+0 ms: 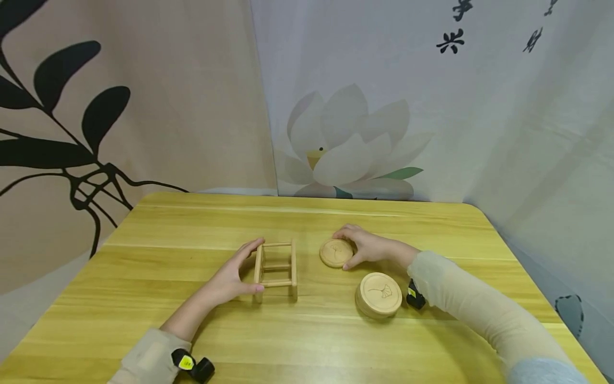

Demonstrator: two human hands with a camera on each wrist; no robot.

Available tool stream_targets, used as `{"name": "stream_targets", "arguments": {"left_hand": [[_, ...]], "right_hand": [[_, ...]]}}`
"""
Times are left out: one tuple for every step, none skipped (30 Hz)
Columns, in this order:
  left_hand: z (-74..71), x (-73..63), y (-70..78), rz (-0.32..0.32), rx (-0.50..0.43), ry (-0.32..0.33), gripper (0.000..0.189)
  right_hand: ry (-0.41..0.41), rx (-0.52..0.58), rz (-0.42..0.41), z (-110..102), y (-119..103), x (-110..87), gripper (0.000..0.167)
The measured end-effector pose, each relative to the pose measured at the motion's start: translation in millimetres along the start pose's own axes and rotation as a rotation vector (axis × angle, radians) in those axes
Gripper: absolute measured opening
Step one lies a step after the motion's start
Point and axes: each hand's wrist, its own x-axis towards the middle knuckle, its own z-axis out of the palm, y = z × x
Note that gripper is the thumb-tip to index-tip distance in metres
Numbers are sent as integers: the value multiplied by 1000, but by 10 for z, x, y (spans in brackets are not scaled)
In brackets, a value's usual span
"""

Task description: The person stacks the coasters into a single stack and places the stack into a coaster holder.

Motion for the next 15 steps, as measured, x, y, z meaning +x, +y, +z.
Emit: {"name": "stream_targets", "arguments": {"left_hand": [[-1, 1, 0, 0, 2, 0, 98], [-2, 2, 0, 1, 3, 0, 98], [-2, 3, 0, 1, 5, 1, 98], [-3, 4, 0, 1, 4, 2, 98], [-4, 5, 0, 1, 6, 4, 98], [-4, 5, 0, 2, 6, 6, 98], [-5, 6, 0, 5, 6, 6, 98], [-5, 6, -1, 5, 5, 7, 98], [-6, 6, -1, 5, 7, 7, 98], [-6, 5, -2, 6, 4, 7, 98], [-6, 5, -3, 7, 5, 7, 98], [-6, 4, -4, 9, 5, 7, 98], [-6, 3, -5, 13, 8, 7, 98], [-6, 0, -7, 12, 9, 9, 98], [-6, -3, -8, 13, 8, 9, 98]], "right_hand": [[4, 2, 4, -5, -6, -3, 78], [8, 4, 8, -8, -5, -6, 77], [10, 5, 14, -11, -10, -8, 77], [12, 6, 17, -15, -12, -12, 77], [13, 12, 22, -18, -16, -14, 77], [16, 15, 22, -22, -18, -17, 77], [18, 19, 23, -25, -23, -21, 77], [18, 18, 26, -27, -22, -25, 77], [19, 17, 29, -30, -22, -29, 78], [22, 12, 27, -31, -17, -34, 78], [24, 14, 30, -33, -16, -39, 78], [27, 17, 34, -36, -14, -44, 78], [31, 18, 40, -36, -12, -47, 79], [36, 18, 44, -36, -9, -50, 79], [44, 18, 45, -37, -6, -51, 79]]}}
